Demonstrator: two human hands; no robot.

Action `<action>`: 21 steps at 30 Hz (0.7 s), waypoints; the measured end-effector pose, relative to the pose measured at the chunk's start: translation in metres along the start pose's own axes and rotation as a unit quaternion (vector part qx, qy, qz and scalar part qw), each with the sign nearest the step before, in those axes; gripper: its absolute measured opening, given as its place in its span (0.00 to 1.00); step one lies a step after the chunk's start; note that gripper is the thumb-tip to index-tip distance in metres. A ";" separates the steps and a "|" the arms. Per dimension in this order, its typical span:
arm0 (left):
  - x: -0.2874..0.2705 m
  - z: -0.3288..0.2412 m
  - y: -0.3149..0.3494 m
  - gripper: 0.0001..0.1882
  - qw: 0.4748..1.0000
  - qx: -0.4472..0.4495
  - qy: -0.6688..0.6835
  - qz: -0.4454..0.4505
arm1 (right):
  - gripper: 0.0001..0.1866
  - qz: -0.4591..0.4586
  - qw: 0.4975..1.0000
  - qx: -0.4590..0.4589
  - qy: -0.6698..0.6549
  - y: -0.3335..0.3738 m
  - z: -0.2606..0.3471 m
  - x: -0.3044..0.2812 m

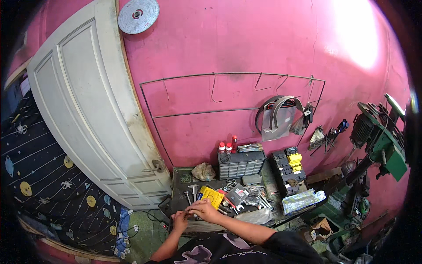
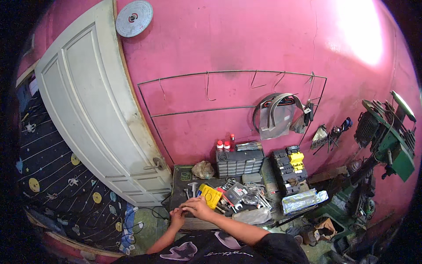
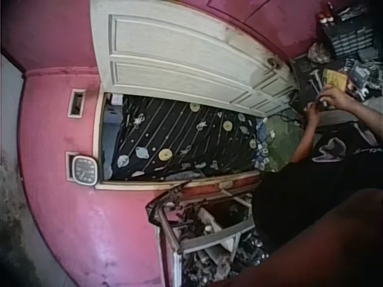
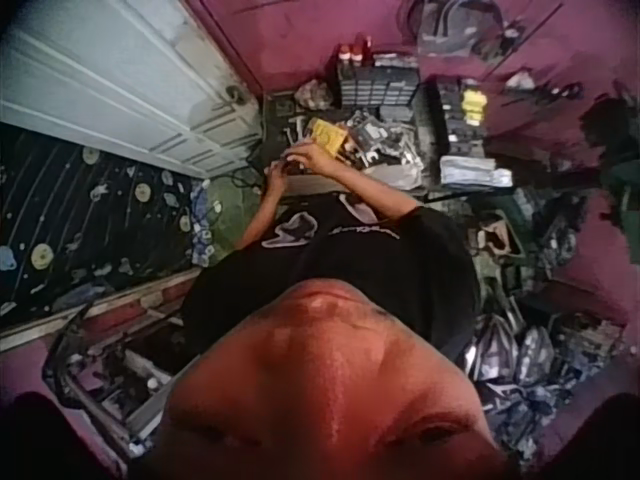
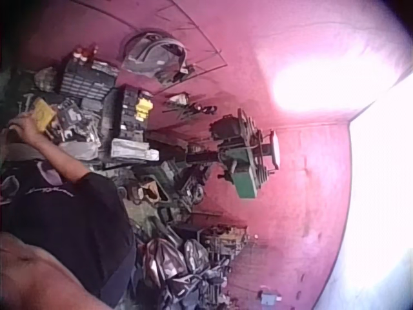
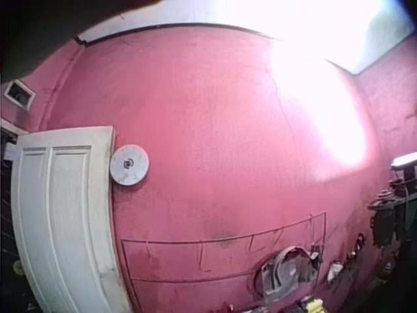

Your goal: The person repeatedly picks up, aligns, and stacks metal rods on a cluttered workbench. They handle the rods one by one, adjusting their positions and grouping them into a neat pile.

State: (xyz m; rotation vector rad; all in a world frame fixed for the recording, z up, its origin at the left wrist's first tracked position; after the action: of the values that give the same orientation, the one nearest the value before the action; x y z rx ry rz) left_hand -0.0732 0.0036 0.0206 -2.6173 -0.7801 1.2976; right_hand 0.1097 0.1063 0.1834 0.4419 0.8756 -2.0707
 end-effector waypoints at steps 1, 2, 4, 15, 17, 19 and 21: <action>0.001 0.002 0.001 0.11 1.000 -0.008 -0.002 0.007 | 0.11 0.007 1.000 -0.004 0.004 -0.004 0.001 0.005; 0.001 0.004 0.000 0.11 1.000 -0.016 -0.003 0.014 | 0.12 0.018 1.000 0.007 0.013 -0.008 0.002 0.008; 0.002 0.003 -0.001 0.11 0.999 -0.027 -0.007 0.028 | 0.12 -0.001 0.999 0.025 0.040 -0.013 -0.005 0.017; -0.005 0.002 -0.010 0.10 1.000 -0.020 -0.002 0.018 | 0.13 -0.035 0.993 -0.037 0.104 -0.028 0.009 0.020; 0.001 0.017 -0.009 0.10 0.997 -0.035 0.053 0.043 | 0.12 -0.026 0.994 -0.043 0.097 -0.031 0.016 0.017; 0.004 0.020 -0.008 0.10 0.993 -0.048 0.087 0.066 | 0.12 -0.012 0.994 -0.046 0.101 -0.030 0.017 0.016; 0.004 0.018 -0.006 0.10 0.990 -0.061 0.098 0.087 | 0.12 0.009 0.992 -0.048 0.116 -0.026 0.015 0.019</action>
State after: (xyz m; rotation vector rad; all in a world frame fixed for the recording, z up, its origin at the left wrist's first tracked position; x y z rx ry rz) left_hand -0.0878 0.0082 0.0082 -2.9112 -0.6300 1.0369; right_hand 0.0776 0.0959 0.1937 0.6450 1.0983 -1.9780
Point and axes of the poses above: each hand's wrist, its own y-axis away from the middle knuckle, its own x-axis out of the palm, z = x × y, the point moved 1 cm from there along -y, towards the middle knuckle, and after that the axes turned 4 degrees about -x, right-handed, at the moved point
